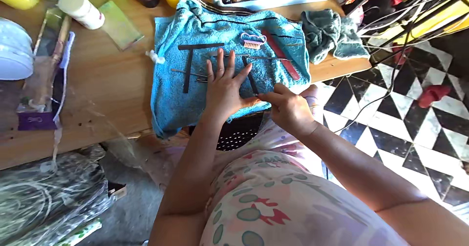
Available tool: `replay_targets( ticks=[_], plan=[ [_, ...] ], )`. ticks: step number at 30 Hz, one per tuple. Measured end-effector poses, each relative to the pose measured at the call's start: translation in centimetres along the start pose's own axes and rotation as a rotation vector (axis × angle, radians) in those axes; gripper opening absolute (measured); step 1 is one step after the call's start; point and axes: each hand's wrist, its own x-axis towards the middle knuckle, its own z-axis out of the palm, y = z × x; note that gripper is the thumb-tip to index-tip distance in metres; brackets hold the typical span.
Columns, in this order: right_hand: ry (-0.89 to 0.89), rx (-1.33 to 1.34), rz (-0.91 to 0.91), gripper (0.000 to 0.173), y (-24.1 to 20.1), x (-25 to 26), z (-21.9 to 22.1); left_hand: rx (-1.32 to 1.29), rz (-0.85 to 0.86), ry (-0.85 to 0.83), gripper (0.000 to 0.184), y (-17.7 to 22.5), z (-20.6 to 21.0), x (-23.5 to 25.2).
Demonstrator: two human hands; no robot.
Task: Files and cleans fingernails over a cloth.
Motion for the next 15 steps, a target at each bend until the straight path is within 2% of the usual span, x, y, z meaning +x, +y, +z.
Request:
replay_targets(
  ticks=[6,15],
  plan=[
    [-0.042,-0.024,0.027,0.036,-0.6,1.9,0.3,0.005,0.006,0.018,0.098,-0.1,0.1,-0.1],
    [-0.012,-0.036,0.05,0.04,-0.6,0.0,0.1,0.002,-0.003,-0.015,0.1,0.1,-0.1,0.1]
  ],
)
